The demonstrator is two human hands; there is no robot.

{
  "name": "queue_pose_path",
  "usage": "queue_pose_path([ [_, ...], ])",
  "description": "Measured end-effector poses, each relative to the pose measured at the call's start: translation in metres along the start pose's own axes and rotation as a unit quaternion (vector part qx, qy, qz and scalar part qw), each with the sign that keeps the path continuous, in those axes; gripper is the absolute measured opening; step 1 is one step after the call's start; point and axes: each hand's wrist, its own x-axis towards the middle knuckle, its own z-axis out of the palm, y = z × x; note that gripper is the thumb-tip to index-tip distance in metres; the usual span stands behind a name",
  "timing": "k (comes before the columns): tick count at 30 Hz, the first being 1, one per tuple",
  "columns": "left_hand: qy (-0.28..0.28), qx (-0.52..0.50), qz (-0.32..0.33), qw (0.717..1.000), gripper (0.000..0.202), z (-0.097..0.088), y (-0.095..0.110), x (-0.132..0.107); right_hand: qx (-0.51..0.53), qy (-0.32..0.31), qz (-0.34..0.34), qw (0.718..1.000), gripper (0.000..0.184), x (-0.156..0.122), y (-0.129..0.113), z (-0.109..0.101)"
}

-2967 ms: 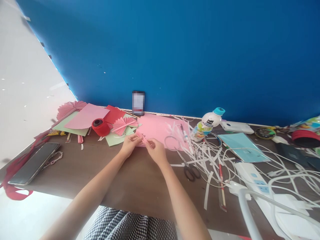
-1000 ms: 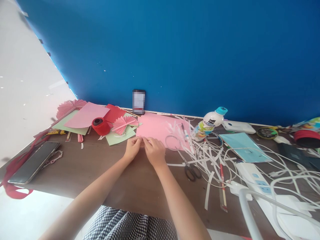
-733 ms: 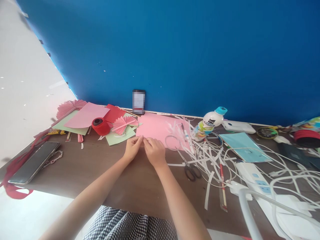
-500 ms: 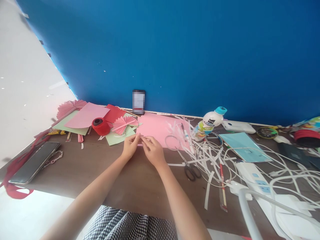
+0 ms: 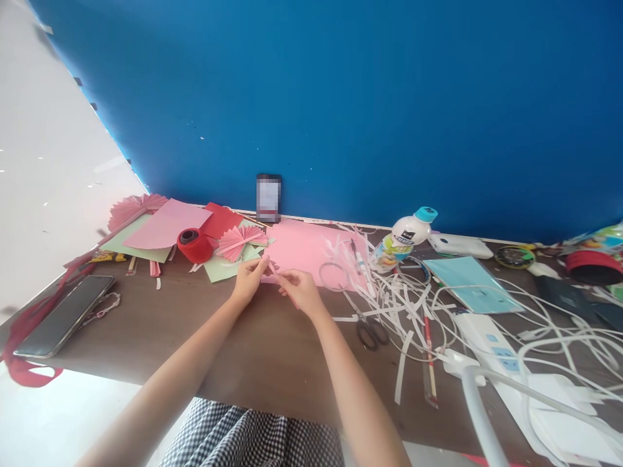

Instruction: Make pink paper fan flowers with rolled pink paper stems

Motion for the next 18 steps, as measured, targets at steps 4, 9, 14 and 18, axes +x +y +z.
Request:
queue_pose_path([
  [4, 0.000, -0.004, -0.012, 1.000, 0.042, 0.002, -0.004, 0.001, -0.002, 0.009, 0.003, 1.000, 0.035, 0.001, 0.001, 0.001],
  [9, 0.025, -0.016, -0.037, 0.999, 0.043, 0.002, -0.008, 0.003, -0.015, 0.006, -0.007, 1.000, 0.035, -0.001, 0.002, 0.002],
  [14, 0.113, -0.013, -0.038, 0.993, 0.042, -0.002, -0.008, 0.006, -0.057, 0.051, -0.101, 0.992, 0.026, -0.002, 0.010, 0.005],
  [18, 0.157, -0.069, -0.068, 0.983, 0.041, -0.001, -0.007, 0.008, -0.015, 0.107, -0.108, 0.988, 0.020, 0.001, 0.016, 0.007],
])
